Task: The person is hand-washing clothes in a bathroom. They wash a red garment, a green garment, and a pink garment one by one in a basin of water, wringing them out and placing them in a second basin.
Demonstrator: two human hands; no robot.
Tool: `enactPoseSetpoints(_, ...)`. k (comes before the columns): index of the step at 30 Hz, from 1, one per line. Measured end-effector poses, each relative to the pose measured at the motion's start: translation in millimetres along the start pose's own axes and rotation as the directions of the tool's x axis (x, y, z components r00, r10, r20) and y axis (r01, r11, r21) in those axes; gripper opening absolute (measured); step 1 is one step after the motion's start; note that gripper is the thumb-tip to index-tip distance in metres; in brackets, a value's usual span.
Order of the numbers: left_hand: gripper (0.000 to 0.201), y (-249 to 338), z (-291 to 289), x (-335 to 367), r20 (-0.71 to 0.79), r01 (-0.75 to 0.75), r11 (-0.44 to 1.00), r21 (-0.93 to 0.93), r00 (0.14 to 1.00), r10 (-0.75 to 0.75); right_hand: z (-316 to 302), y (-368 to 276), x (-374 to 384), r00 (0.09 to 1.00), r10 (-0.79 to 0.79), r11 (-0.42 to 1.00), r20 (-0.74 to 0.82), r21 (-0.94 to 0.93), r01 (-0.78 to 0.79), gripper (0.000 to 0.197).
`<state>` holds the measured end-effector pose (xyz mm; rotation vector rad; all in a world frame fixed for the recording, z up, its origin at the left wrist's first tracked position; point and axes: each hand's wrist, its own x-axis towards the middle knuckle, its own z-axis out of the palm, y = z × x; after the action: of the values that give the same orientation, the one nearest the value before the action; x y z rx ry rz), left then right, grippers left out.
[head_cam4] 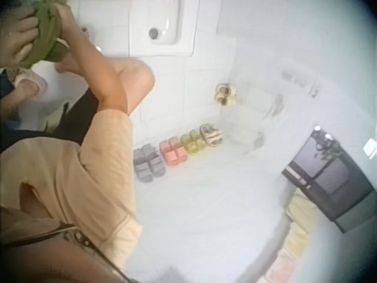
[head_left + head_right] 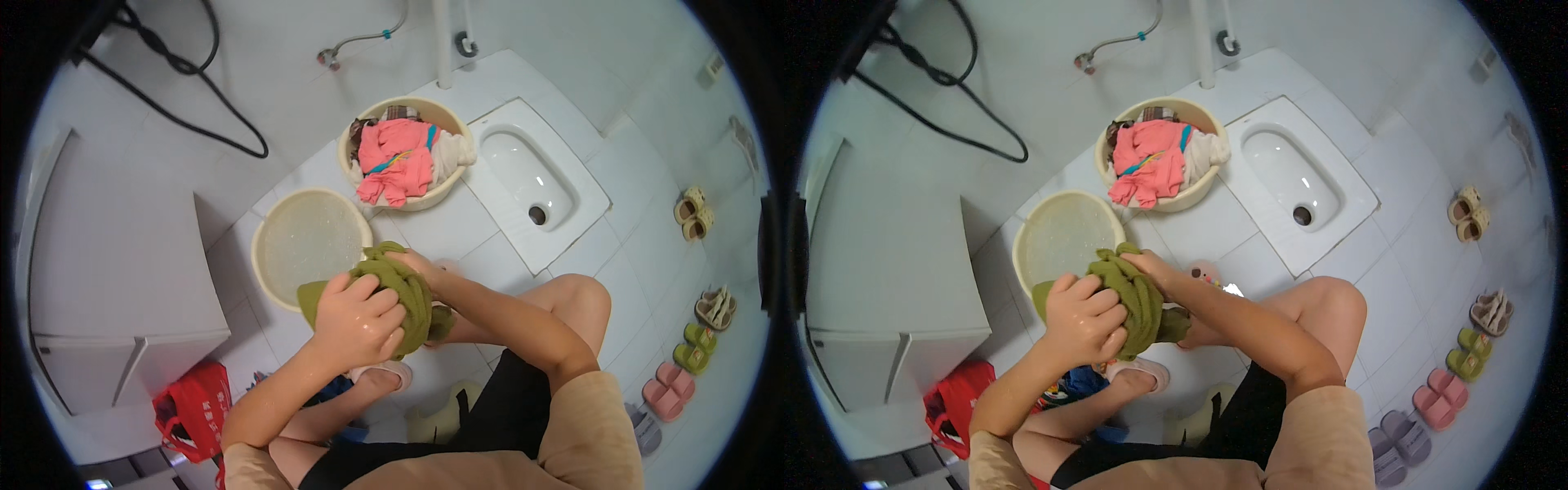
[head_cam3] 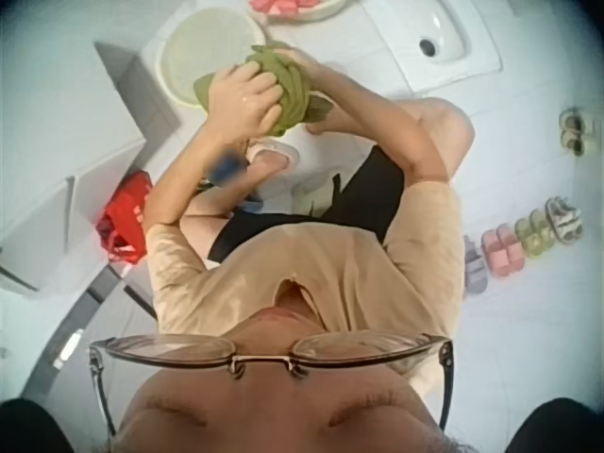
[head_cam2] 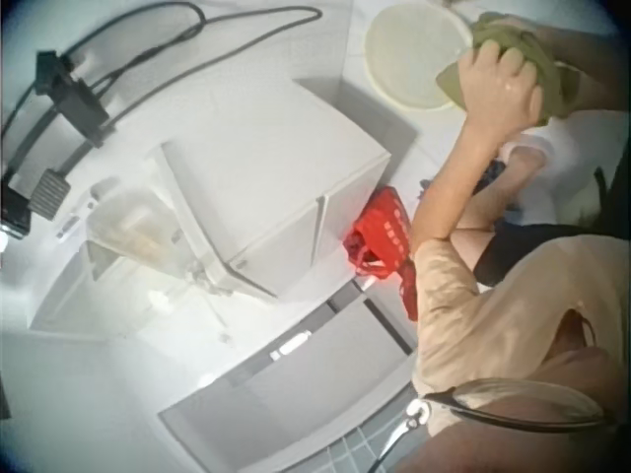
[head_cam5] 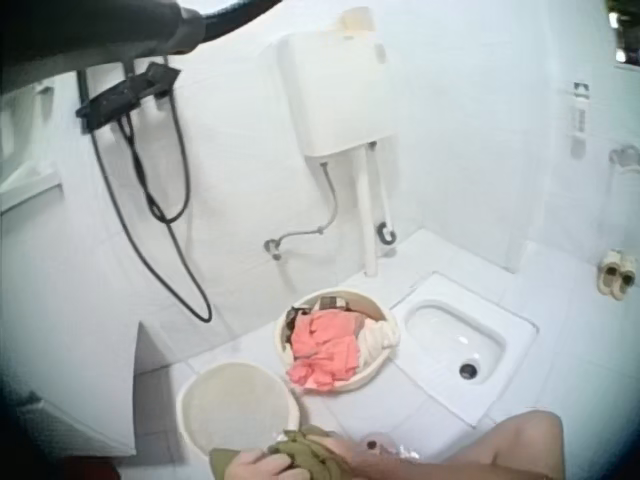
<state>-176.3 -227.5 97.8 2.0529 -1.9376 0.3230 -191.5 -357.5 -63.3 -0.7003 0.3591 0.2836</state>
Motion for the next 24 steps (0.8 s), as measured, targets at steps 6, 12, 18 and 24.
enactPoseSetpoints(6,0.009,-44,-7,-35,-0.134,0.517,0.835,-0.188,0.829,-0.543,44,-48,-30,0.986,-0.159,0.987,-0.049,-0.015,0.158,0.033)
enactPoseSetpoints(12,0.014,-66,-93,-109,-0.334,0.618,0.642,-0.454,0.550,-0.765,157,-71,-22,0.919,-0.345,0.876,0.194,-0.287,0.389,0.025)
enactPoseSetpoints(18,0.017,-17,-192,-230,-0.399,0.738,0.471,-0.484,0.293,-0.869,296,-12,-27,0.852,-0.185,0.789,0.491,-0.443,0.426,0.028)
enactPoseSetpoints(24,0.043,76,-214,-377,-0.496,0.863,0.247,-0.441,-0.005,-0.868,401,87,-22,0.751,0.346,0.675,0.563,-0.705,0.218,0.038)
